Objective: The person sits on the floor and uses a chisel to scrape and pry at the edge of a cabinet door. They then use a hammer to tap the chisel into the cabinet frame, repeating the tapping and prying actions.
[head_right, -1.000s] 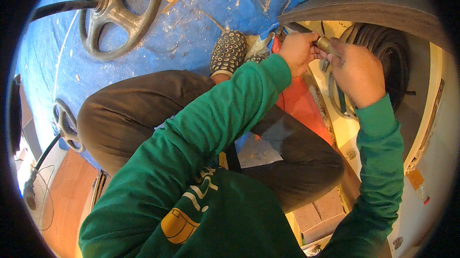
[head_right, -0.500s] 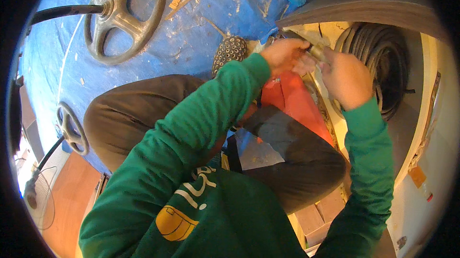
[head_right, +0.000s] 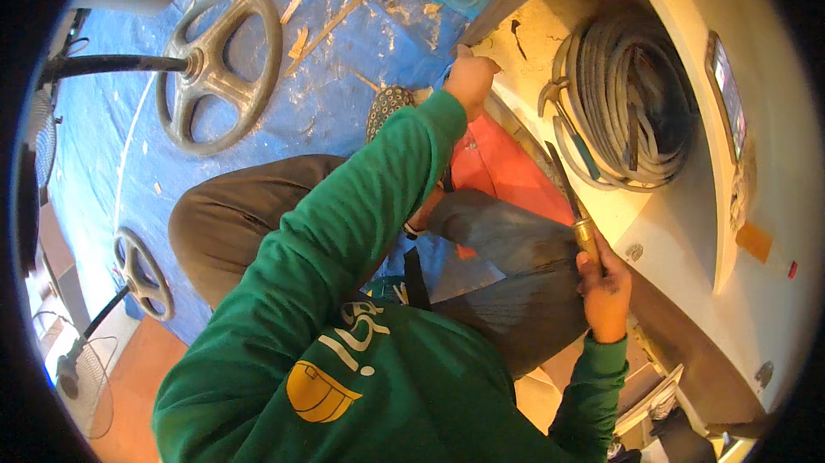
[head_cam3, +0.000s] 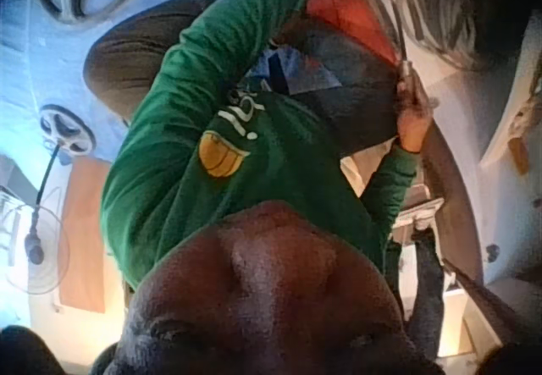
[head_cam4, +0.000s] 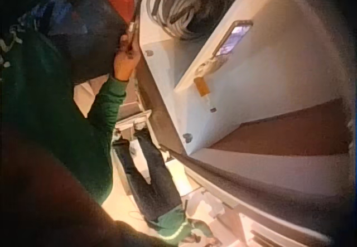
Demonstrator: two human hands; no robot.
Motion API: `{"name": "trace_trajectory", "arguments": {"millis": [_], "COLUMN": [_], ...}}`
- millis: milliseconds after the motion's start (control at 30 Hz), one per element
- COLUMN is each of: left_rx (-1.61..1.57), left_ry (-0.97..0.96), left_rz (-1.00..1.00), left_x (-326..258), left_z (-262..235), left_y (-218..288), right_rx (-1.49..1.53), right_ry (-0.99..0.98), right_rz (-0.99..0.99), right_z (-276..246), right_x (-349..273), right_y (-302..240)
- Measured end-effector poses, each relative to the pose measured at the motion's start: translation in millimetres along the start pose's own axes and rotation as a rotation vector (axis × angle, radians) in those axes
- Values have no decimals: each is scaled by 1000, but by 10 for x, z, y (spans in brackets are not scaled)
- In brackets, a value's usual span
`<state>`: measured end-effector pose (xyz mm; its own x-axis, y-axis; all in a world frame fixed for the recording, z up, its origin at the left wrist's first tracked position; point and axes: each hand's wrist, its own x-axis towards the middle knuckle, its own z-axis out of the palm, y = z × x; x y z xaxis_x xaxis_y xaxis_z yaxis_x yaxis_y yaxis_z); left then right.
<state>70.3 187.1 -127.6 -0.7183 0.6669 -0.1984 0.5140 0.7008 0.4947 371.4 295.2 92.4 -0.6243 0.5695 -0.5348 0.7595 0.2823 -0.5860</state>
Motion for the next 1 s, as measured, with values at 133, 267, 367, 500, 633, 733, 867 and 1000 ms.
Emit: {"name": "trace_trajectory", "arguments": {"millis": [133,267,367,500,633,733,867,1000], "left_rx": [-1264,-791,-476,-53,98,103,106,196], "left_ry": [412,363,852,581,493,537,575,562], "left_rz": [-342,-125,-113,-5,84,108,123,157], "left_x": [-388,-521,-368,-115,-39,-42,-150,-194], "left_z": [-166,-111,-418,-659,-840,-897,-1026,-1158], "left_y": [416,59,-139,-348,-304,-285,-236,-186], "right_rx": [211,450,628,809,747,739,724,787], "right_ry": [74,169,213,223,212,210,179,188], "right_rz": [-49,-121,-195,-256,-306,-288,-310,-305], "right_z": [48,-32,-52,-28,-4,15,-6,-9], "right_x": [-268,-429,-518,-490,-474,-471,-491,-502], "right_y": [169,296,260,358,397,418,506,559]}}
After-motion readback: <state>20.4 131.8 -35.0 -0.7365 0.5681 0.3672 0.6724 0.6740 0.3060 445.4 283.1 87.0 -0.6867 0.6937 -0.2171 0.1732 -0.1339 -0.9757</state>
